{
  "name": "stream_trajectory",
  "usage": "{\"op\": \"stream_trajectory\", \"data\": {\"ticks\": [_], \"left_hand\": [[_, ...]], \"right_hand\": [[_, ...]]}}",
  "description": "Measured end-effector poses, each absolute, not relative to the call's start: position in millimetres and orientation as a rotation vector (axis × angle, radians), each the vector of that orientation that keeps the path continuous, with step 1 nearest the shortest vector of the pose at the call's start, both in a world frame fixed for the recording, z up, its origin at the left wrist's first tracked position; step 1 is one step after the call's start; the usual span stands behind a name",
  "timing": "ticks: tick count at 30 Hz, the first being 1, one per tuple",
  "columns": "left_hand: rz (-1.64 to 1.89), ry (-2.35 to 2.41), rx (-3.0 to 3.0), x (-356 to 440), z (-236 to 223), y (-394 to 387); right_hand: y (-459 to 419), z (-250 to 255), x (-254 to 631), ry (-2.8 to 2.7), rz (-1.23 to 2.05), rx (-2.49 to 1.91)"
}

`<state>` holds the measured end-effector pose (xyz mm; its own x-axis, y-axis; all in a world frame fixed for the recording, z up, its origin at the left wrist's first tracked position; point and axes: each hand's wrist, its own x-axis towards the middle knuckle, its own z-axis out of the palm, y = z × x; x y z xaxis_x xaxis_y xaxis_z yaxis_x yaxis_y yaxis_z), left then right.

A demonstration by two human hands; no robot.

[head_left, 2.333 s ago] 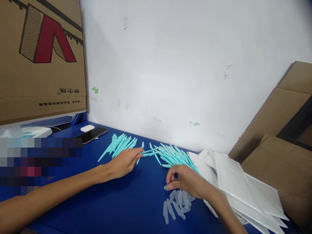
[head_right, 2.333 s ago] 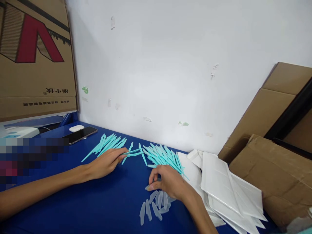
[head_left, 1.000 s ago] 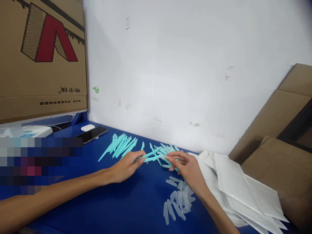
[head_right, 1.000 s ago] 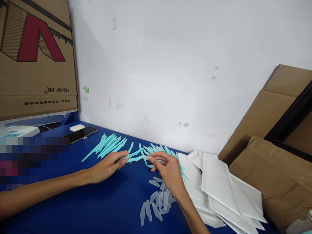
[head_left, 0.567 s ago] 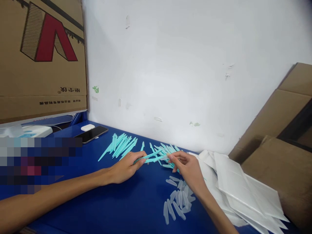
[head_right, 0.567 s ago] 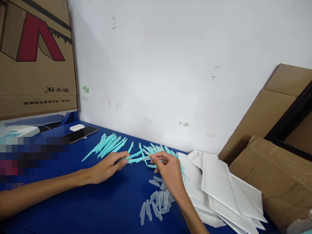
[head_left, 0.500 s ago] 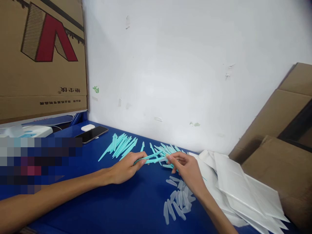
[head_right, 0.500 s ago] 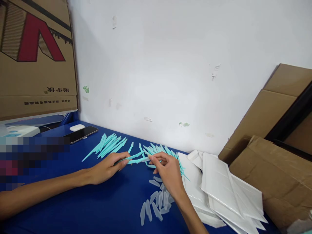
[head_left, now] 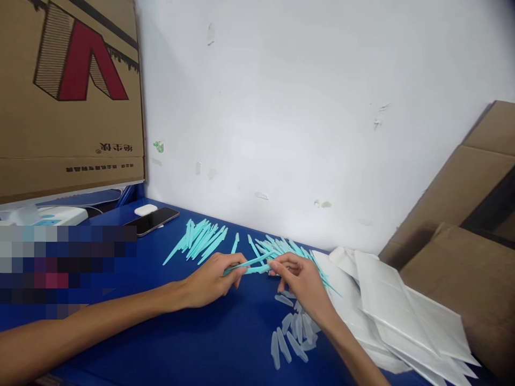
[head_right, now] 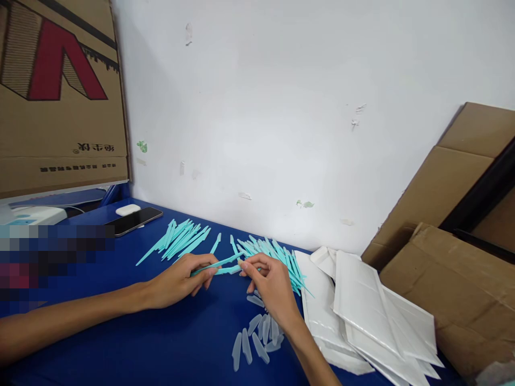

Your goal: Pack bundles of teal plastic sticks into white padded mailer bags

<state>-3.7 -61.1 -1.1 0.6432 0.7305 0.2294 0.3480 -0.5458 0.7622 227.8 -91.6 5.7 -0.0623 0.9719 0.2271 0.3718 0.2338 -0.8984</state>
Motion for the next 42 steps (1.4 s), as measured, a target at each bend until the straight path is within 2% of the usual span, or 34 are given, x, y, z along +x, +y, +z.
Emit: {"op": "stream_trajectory", "data": {"ticks": [7,13,25,36,42], "left_hand": [[0.793,1.041,2.222,-5,-5,-54],[0.902,1.196,2.362,-9,-14,-44],[0.779,1.395,2.559,-11,-7,-46],[0.802,1.2,2.488,-12,0,-51],[0.836,1.078,2.549,-13,0,-53]], "right_hand": [[-91,8,234,-1.622,0.761,-1.36],[-100,28,260,-2.058,0.887,-1.511],[-95,14,262,-2.264,0.632,-1.604],[-100,15,253,-2.358,0.347,-1.543],[-97,19,253,-2.273,0.299,-1.581]]}}
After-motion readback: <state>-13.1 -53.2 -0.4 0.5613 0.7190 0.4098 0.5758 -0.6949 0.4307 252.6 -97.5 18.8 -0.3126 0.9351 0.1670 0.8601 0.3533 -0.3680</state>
